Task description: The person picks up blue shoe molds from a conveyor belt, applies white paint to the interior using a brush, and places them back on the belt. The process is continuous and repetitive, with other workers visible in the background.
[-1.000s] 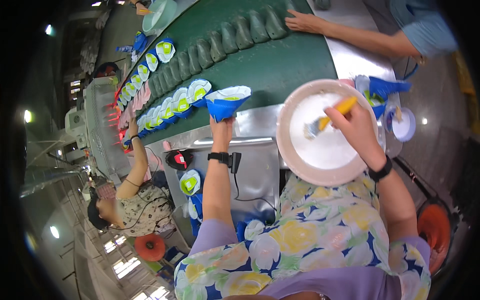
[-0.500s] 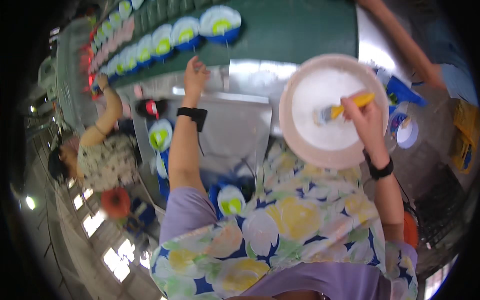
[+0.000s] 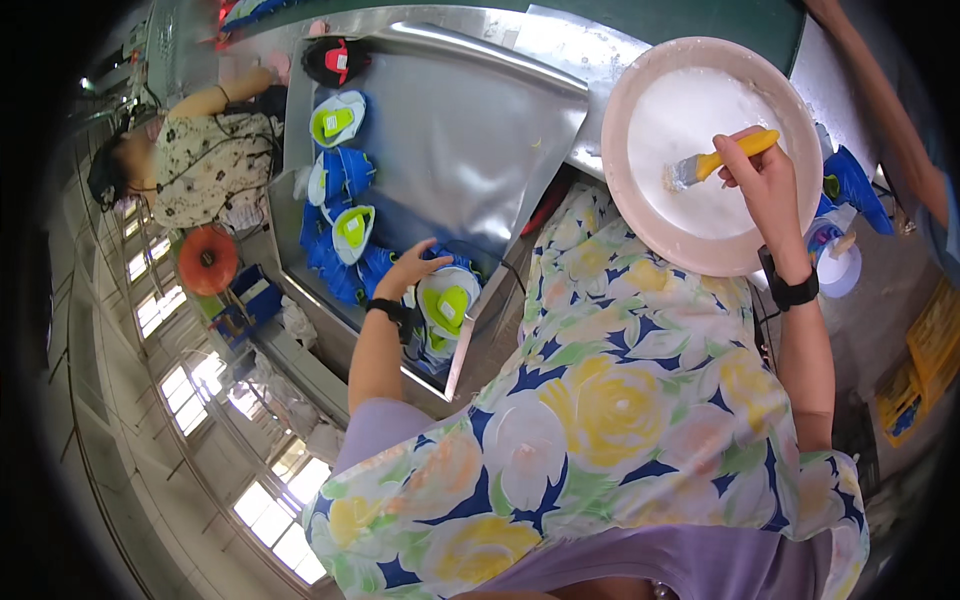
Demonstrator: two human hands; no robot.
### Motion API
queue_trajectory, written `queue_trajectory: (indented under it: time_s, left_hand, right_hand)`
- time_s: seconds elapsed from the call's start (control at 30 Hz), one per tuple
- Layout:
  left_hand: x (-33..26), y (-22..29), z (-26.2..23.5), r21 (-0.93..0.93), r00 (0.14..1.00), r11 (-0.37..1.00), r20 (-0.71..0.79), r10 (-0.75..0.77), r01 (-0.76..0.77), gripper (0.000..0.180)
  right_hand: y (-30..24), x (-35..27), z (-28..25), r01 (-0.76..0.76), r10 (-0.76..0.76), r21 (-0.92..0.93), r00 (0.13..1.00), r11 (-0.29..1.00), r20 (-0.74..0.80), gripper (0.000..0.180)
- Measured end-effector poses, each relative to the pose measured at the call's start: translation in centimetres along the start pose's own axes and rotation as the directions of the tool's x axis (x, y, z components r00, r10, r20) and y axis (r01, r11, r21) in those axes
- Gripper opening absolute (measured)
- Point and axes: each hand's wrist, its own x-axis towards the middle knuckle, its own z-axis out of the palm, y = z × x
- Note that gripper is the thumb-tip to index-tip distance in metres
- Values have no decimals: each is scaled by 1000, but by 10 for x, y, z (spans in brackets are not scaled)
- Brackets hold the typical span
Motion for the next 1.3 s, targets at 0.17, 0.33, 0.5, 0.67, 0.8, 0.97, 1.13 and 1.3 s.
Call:
queue_trajectory:
  time_s: [0.17,0.33,0.5,0.67,0.8,0.97,1.13,1.3]
  left_hand:
    - [-33,36,-17,-21,991,993,75,-112,114,75]
    - [-53,6,-7,61,968,990,229,106,-123,71]
    - [-32,57,-32,630,869,754,-252,426,-186,47]
    - [-24,200,-58,603,620,795,-598,507,-68,50]
    - [-6,244,18,538,450,660,-482,752,-525,79]
    - [-13,221,60,-261,843,824,63,534,-502,51]
    - [18,184,19,-479,969,877,192,155,-46,52]
    - [81,153,1,-507,988,855,151,-31,105,59]
  right_hand:
    - [-6,-15,-5,10,-10,7,1000,1000,19,25]
    - [7,-30,-11,20,-15,91,998,996,-57,25]
    - [19,-40,-14,30,-11,142,991,989,-132,23]
    - [13,-52,-7,27,-8,133,990,991,-143,21]
    - [12,-57,4,75,-67,76,992,994,-105,23]
    - [27,-67,-2,39,-22,94,984,995,-176,24]
    - [40,-67,-2,16,8,112,978,994,-211,25]
    - [30,-60,8,37,-8,139,979,990,-204,24]
